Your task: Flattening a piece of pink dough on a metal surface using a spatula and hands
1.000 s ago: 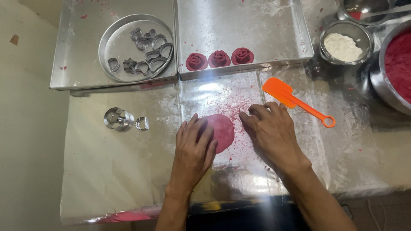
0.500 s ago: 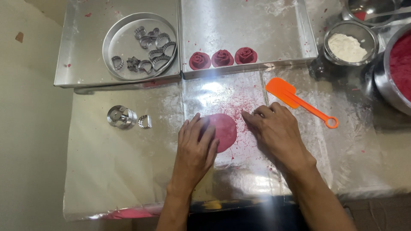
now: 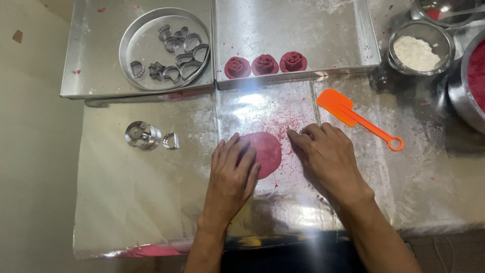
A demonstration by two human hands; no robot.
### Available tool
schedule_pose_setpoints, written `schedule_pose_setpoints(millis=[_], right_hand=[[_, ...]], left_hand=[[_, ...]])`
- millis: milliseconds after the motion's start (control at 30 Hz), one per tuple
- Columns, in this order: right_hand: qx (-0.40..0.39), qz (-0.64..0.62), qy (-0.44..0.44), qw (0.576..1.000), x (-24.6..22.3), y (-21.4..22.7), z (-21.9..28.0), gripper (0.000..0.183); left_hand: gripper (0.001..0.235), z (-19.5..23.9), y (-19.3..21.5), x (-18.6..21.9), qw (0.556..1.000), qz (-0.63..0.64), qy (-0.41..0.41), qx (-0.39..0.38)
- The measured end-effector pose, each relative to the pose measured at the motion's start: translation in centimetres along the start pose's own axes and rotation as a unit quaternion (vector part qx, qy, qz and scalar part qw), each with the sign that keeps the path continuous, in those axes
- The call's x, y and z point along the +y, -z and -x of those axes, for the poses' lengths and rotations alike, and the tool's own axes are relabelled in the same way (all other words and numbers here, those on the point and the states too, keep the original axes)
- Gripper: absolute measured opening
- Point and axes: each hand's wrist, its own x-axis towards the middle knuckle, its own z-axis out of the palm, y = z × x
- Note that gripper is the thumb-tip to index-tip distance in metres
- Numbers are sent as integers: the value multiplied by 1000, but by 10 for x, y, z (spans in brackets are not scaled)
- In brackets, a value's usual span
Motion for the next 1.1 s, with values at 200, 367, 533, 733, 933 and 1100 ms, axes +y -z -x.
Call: schedule_pose_setpoints(millis=[200,367,533,733,933,1100], right_hand=[[3,12,2,1000,-1,-3,1,23],[-11,3,0,1000,1,-1,-1,23],[17,40,28,999,-6,4,-1,18],[8,27,39,999,-9,0,-4,39],[59,39,56,996,-5,-8,-5,19],[39,3,25,999,-8,-5,-7,16]], left_hand=[[27,2,-4,-1,1000,-3,-8,3],[27,1,0,0,1000,1,-5,-1],[23,-7,15,8,999,5,-21,-26],[18,-8,15,9,999,16,-25,-19],[23,-6,14,8,999,11,-29,-5],[17,-7,16,10,1000,15,-23,-15]])
